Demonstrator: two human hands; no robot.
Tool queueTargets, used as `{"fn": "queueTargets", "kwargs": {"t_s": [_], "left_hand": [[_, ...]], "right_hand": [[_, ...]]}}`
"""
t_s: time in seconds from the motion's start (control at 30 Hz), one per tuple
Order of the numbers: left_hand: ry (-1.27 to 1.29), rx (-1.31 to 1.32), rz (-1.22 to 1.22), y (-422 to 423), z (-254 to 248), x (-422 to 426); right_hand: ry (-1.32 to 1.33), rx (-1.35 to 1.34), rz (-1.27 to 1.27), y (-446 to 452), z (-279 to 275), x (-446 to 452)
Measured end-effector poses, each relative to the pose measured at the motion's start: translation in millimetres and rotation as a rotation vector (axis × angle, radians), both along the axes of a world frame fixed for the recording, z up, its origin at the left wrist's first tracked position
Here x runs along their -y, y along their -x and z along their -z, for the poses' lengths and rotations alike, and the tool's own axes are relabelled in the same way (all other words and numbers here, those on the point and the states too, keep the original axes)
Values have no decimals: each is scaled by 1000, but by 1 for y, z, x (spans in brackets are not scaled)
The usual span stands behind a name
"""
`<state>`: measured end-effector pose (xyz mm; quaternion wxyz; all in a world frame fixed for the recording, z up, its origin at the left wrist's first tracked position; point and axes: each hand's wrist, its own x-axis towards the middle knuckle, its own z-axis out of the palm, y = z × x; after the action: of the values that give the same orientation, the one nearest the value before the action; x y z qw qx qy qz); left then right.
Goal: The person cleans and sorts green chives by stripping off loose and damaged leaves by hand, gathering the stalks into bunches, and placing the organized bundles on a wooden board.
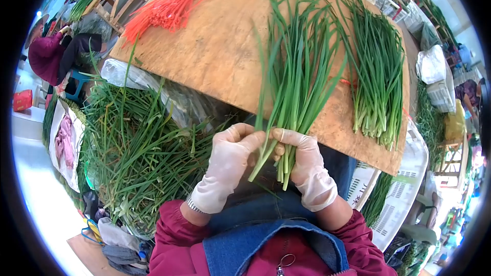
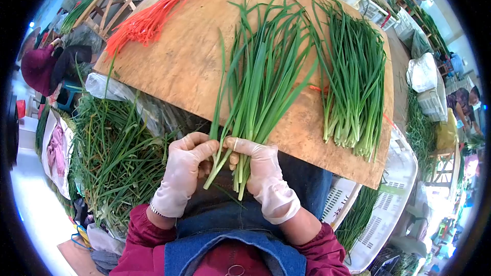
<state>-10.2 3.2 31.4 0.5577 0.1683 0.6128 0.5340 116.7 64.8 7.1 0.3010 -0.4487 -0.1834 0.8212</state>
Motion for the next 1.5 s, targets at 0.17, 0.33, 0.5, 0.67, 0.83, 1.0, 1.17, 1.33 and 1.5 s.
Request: {"fn": "queueTargets", "kwargs": {"t_s": [0.17,0.33,0.5,0.67,0.83,1.0,1.17,1.33,1.5], "left_hand": [[1,0,-79,4,-1,3],[-63,-175,-209,28,-6,15],[29,-575,-399,65,-29,69],[420,-1603,-330,118,6,131],[-25,-1134,87,45,13,77],[-125,-345,352,-9,15,26],[-373,-999,369,-34,8,20],[-502,-944,491,-20,-1,18],[-443,-335,-19,24,-42,24]], "right_hand": [[13,30,12,-4,-2,-4],[-8,72,50,-8,-9,-8],[-35,134,21,-13,-12,-9],[-61,121,20,-13,-11,-8],[-7,99,58,-7,-15,-6],[-31,90,86,-10,-14,-2],[-88,14,131,-10,-15,8],[-61,77,-17,-14,-37,2],[-290,18,-72,1,-86,3]]}}
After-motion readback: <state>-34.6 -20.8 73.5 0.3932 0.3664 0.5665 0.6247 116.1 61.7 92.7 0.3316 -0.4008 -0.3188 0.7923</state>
